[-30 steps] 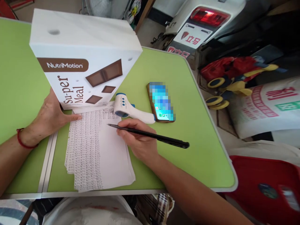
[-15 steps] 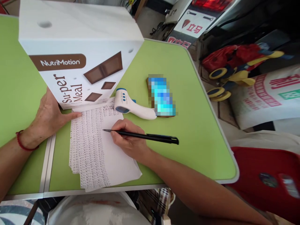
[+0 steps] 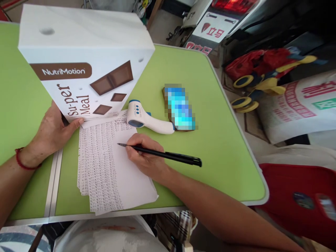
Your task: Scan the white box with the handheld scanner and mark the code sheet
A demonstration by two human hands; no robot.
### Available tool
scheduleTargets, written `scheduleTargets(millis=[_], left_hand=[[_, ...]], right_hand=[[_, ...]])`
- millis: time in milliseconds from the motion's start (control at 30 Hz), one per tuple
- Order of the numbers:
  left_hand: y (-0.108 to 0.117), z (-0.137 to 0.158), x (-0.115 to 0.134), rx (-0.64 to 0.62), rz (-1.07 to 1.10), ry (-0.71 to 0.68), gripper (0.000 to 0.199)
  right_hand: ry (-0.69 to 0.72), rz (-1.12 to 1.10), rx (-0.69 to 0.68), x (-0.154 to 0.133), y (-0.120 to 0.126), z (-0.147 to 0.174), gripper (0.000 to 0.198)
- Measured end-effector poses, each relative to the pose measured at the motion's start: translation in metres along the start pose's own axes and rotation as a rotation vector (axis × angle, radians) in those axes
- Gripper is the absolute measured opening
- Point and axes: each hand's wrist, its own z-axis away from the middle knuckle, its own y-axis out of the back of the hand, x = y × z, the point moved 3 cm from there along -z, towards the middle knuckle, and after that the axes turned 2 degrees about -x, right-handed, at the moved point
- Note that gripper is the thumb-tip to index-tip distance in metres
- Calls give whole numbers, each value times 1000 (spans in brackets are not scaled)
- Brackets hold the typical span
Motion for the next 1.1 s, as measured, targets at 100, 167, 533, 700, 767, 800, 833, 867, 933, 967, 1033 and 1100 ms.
scheduleTargets(millis=[100,167,533,700,767,800,833,867,933,967,1033,1100], left_hand=[[0,0,-1,15,-26,-79,69],[-1,0,-4,19,-34,-74,75],[0,0,4,5,-35,-64,73],[0,1,1,30,-101,-56,81],[0,1,-1,32,-95,-51,80],[0,1,-1,30,-87,-55,79],[0,1,0,28,-77,-60,78],[0,1,1,25,-66,-67,77],[0,1,3,18,-47,-83,77],[0,1,3,16,-42,-94,77],[0,0,4,19,-41,-114,77],[0,0,3,21,-44,-120,79]], right_hand=[[-14,5,44,4,2,-2,16],[-25,1,36,5,2,-3,16],[-52,2,-111,-5,-3,4,14],[-62,20,-115,-5,-4,3,14],[-60,19,-112,-5,-4,3,15],[-53,20,-111,-6,-4,3,15],[-45,22,-111,-7,-4,2,15],[-41,24,-115,-7,-4,2,15],[-35,31,-119,-8,-5,2,16],[-34,33,-118,-8,-5,2,16],[-39,31,-112,-8,-5,2,16],[-40,25,-114,-7,-5,2,17]])
